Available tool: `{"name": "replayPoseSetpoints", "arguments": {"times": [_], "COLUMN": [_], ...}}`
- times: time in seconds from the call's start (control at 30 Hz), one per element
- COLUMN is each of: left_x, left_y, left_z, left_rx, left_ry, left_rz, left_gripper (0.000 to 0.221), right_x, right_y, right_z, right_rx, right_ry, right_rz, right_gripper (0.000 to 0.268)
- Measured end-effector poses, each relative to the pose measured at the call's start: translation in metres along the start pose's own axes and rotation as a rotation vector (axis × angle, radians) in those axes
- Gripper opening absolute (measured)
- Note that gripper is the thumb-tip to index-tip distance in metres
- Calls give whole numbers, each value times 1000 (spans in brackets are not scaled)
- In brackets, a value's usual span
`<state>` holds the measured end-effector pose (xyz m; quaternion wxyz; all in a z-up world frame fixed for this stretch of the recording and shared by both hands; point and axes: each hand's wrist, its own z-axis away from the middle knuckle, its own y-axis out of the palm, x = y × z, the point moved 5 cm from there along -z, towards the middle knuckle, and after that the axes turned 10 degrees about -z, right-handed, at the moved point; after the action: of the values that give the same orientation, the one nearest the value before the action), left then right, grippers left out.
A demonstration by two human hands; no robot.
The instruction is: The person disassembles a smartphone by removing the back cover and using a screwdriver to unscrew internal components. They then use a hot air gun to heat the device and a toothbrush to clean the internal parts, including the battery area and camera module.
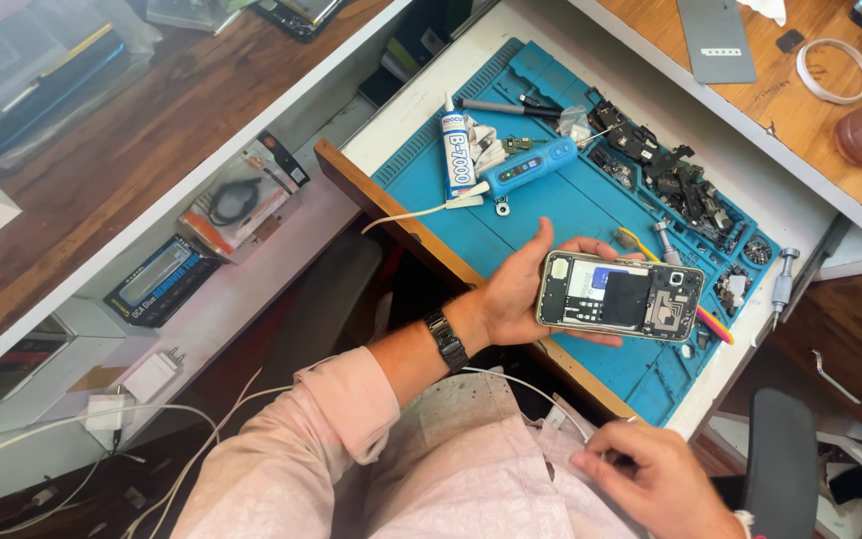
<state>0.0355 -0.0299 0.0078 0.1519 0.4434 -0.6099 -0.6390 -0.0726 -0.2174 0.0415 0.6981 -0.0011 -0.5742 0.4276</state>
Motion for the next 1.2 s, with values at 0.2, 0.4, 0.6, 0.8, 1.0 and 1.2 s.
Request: {"name": "replayPoseSetpoints", "arguments": {"times": [0.2,0.4,0.6,0.8,1.0,1.2], "left_x": [2,9,18,1,7,23], "left_y": [9,3,4,26,31,29], "left_z": [0,2,2,5,11,20], "left_rx": [48,11,-60,-455,-434,-407], "left_ry": [-80,-197,-150,107,70,18], "left_rz": [-84,-195,-423,-1376,-1045,-666], "left_gripper": [82,85,68,45,33,36], "right_x": [62,84,28,10,18,41], "right_y": [-72,-103,-95,-90,-100,-100], "right_z": [-27,-45,-59,-33,-7,12], "right_rx": [-625,-496,-23,-142,-385,-500], "right_ry": [-200,-383,113,16,-97,-196], "right_rz": [301,375,-2,-281,-247,-156], "right_gripper": [34,37,23,23,18,13]}}
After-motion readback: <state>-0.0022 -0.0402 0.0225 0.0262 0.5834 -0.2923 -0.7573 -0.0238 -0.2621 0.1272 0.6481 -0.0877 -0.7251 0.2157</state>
